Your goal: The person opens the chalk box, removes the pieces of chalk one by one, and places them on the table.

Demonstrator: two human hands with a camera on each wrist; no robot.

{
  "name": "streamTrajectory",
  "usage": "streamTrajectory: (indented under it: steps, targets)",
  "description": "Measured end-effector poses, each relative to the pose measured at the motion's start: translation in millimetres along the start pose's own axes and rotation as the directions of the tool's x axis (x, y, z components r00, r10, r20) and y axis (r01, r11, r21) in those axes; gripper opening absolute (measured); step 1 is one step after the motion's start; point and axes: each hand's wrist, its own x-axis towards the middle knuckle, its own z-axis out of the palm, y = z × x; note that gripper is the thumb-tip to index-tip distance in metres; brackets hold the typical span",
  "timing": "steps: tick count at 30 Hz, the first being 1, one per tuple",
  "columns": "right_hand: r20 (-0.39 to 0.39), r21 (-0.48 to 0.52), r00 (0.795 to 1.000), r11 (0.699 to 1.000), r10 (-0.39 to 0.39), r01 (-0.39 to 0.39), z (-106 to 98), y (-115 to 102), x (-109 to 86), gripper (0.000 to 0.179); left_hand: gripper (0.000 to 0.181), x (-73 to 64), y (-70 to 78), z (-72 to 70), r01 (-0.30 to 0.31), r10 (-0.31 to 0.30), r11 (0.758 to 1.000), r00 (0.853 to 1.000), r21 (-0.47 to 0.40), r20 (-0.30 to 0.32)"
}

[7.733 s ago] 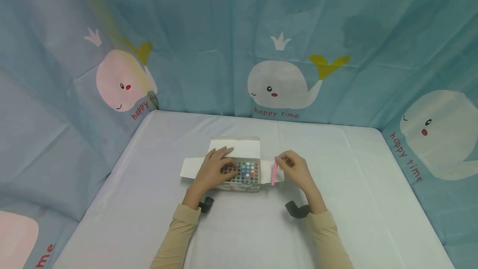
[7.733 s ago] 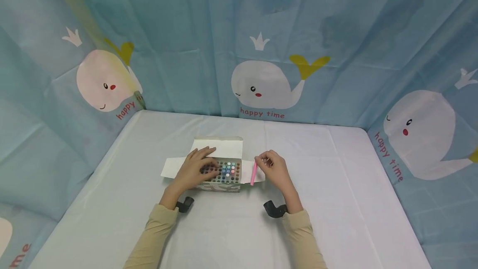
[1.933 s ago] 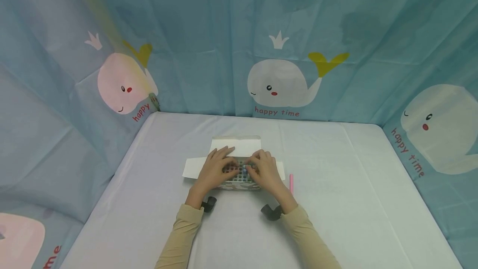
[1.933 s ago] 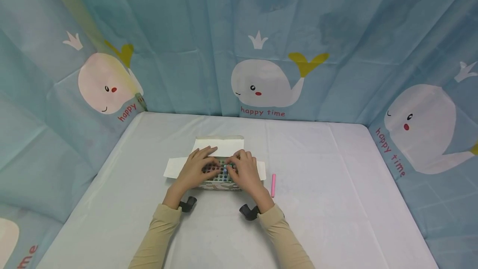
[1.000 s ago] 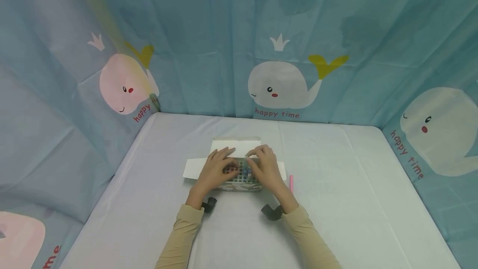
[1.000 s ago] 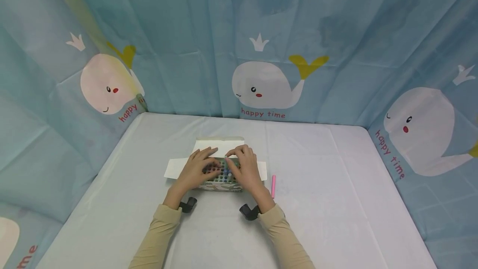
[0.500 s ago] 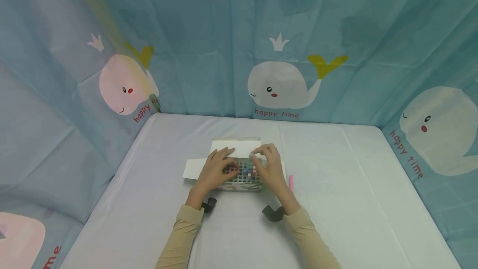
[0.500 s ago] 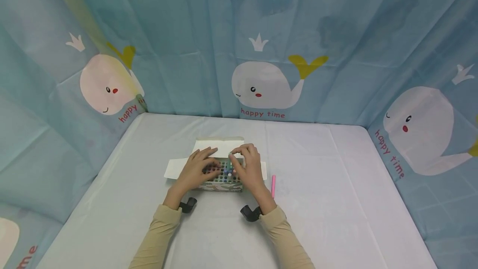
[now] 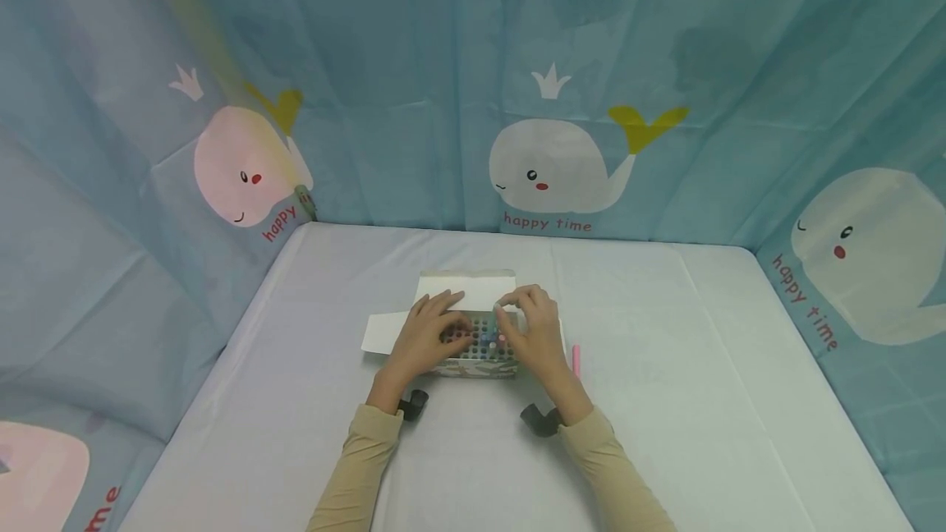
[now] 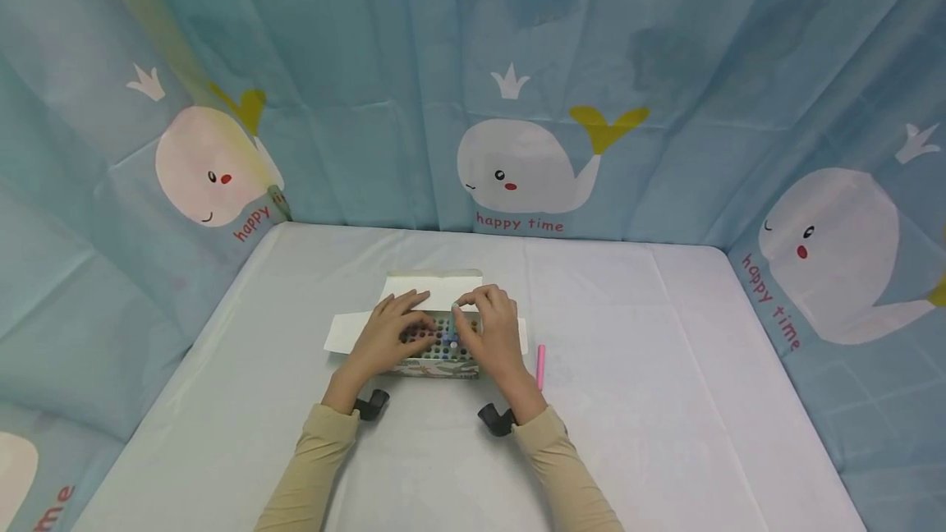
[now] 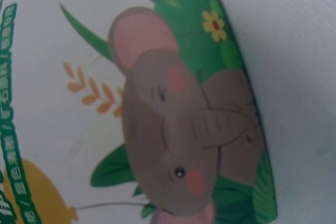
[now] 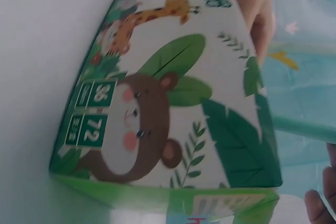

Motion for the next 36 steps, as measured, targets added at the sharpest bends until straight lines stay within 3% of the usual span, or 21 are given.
streamTrajectory:
  steps: [5,8,13,20,28,36]
  targets:
    - [-0.029,-0.077,0.999,0.996,-0.044,0.041,0.3,-0.2,-0.5,0.011,0.014,0.3,-0.2,0.1,-0.004,0.004,1.000,1.000,-0.006,-0.001]
    - [-0.033,-0.072,0.999,0.997,-0.034,0.031,1.5,1.8,-2.8,0.011,0.014,0.6,-0.5,0.7,-0.001,0.001,1.000,1.000,-0.006,0.002]
    - [-0.035,0.047,0.998,0.998,0.052,-0.050,1.1,5.8,-6.1,0.010,0.013,0.5,-0.9,0.7,0.002,-0.002,1.000,1.000,-0.005,0.000]
    - [-0.037,0.228,0.990,0.966,0.136,-0.124,-8.5,7.7,-6.6,0.009,0.012,-0.3,-1.2,0.1,0.000,0.000,1.000,1.000,-0.027,0.000]
    - [0.020,0.263,0.966,0.931,0.258,-0.254,-26.8,2.5,-5.2,0.010,0.012,-0.2,-0.7,-0.4,0.001,-0.001,1.000,1.000,-0.024,0.000]
    - [0.033,0.263,0.949,0.914,0.312,-0.310,-53.4,-13.5,-1.2,0.011,0.012,-0.1,-0.2,-0.9,0.013,-0.012,1.000,1.000,-0.027,0.013]
